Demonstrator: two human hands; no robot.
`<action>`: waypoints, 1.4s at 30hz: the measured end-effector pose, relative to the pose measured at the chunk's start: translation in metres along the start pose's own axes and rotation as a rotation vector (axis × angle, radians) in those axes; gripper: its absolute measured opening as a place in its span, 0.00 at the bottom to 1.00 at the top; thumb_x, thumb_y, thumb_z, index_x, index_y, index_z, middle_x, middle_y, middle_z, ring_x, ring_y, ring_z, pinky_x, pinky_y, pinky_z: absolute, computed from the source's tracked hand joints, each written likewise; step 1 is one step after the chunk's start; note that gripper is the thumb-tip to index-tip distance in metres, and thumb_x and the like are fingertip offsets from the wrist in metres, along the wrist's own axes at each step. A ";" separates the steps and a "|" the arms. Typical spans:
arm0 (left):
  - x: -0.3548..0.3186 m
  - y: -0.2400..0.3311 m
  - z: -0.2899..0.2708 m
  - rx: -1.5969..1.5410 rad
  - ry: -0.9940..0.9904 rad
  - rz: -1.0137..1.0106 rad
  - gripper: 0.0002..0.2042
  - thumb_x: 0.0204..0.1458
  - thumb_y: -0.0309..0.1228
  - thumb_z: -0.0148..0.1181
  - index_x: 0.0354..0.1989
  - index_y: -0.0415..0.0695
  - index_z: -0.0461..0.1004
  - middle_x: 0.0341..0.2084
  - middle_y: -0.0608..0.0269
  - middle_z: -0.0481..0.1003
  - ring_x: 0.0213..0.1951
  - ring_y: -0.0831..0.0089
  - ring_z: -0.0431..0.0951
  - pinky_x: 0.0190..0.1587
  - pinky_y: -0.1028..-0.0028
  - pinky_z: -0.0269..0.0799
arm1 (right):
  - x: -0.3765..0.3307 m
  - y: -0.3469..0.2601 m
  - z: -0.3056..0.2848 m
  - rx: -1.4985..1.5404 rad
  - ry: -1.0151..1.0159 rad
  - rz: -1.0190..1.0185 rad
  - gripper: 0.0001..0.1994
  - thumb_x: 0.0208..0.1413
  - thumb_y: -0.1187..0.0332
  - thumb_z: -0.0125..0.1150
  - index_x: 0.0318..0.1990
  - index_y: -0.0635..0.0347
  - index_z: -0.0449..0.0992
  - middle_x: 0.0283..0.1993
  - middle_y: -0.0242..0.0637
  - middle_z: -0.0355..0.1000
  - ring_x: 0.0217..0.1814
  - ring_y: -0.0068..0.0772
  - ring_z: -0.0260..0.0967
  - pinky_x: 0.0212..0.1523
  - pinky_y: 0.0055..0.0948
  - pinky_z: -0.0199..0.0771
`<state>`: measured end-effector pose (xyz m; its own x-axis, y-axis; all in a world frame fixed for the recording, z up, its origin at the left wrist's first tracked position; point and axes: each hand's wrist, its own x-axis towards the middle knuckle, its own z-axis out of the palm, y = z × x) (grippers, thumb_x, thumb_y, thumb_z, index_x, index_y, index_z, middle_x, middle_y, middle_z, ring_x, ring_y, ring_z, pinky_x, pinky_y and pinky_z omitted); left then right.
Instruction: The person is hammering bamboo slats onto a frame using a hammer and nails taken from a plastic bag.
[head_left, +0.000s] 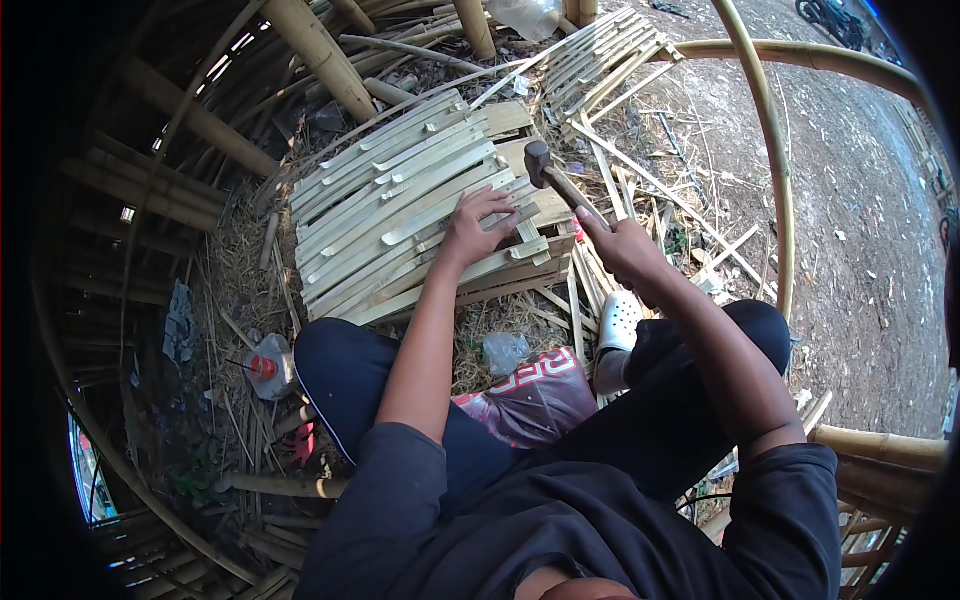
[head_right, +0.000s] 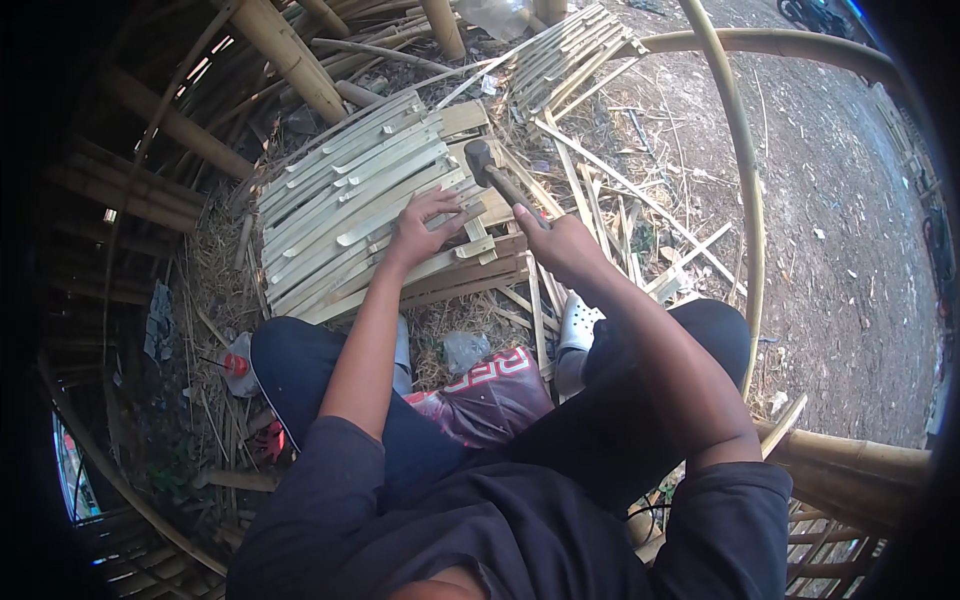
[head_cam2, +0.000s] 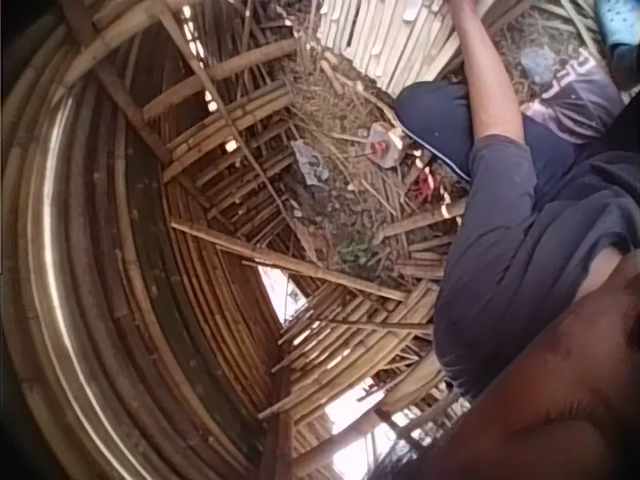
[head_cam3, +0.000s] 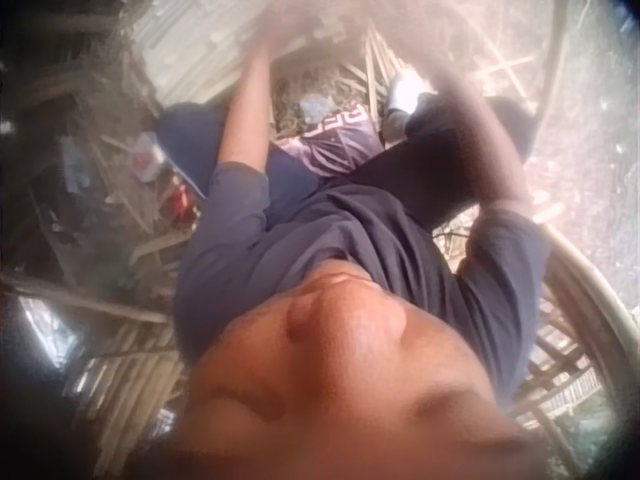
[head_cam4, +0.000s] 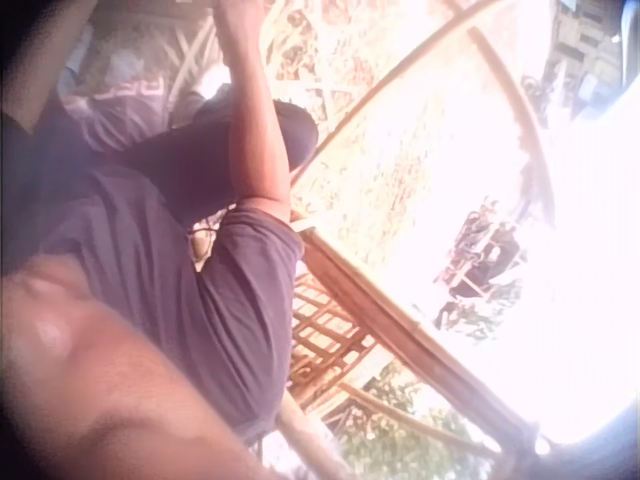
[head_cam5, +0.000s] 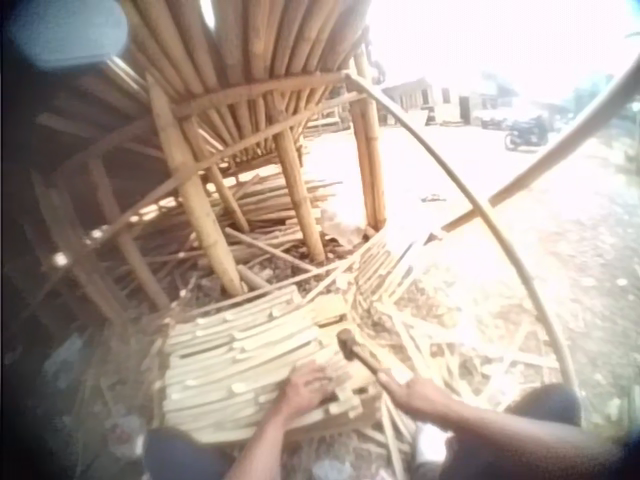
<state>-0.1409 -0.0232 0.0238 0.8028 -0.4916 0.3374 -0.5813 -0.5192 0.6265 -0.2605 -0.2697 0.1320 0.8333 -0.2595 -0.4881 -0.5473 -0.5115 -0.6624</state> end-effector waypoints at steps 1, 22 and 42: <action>-0.001 0.000 -0.002 0.004 0.004 0.001 0.12 0.49 0.35 0.72 0.41 0.46 0.84 0.52 0.59 0.79 0.66 0.57 0.67 0.69 0.59 0.58 | -0.002 -0.002 -0.001 0.000 0.000 -0.005 0.37 0.59 0.31 0.51 0.17 0.61 0.68 0.14 0.32 0.63 0.12 0.27 0.60 0.14 0.33 0.58; -0.008 0.001 -0.246 0.059 -0.132 -0.763 0.49 0.49 0.53 0.69 0.74 0.45 0.50 0.71 0.44 0.55 0.72 0.57 0.56 0.71 0.65 0.53 | 0.045 0.017 0.022 0.434 -0.080 -0.035 0.16 0.58 0.66 0.60 0.33 0.77 0.71 0.25 0.42 0.72 0.20 0.34 0.71 0.19 0.33 0.71; -0.179 -0.151 -0.262 0.215 0.301 -1.182 0.30 0.65 0.47 0.42 0.60 0.29 0.69 0.58 0.35 0.71 0.62 0.46 0.70 0.63 0.58 0.63 | 0.100 -0.004 0.083 0.664 -0.163 0.182 0.12 0.51 0.70 0.65 0.40 0.65 0.72 0.31 0.34 0.67 0.27 0.28 0.65 0.30 0.29 0.70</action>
<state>-0.1616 0.3264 0.0531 0.8313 0.5221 -0.1907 0.5335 -0.6532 0.5373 -0.1819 -0.2256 0.0385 0.7302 -0.1411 -0.6685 -0.6518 0.1494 -0.7435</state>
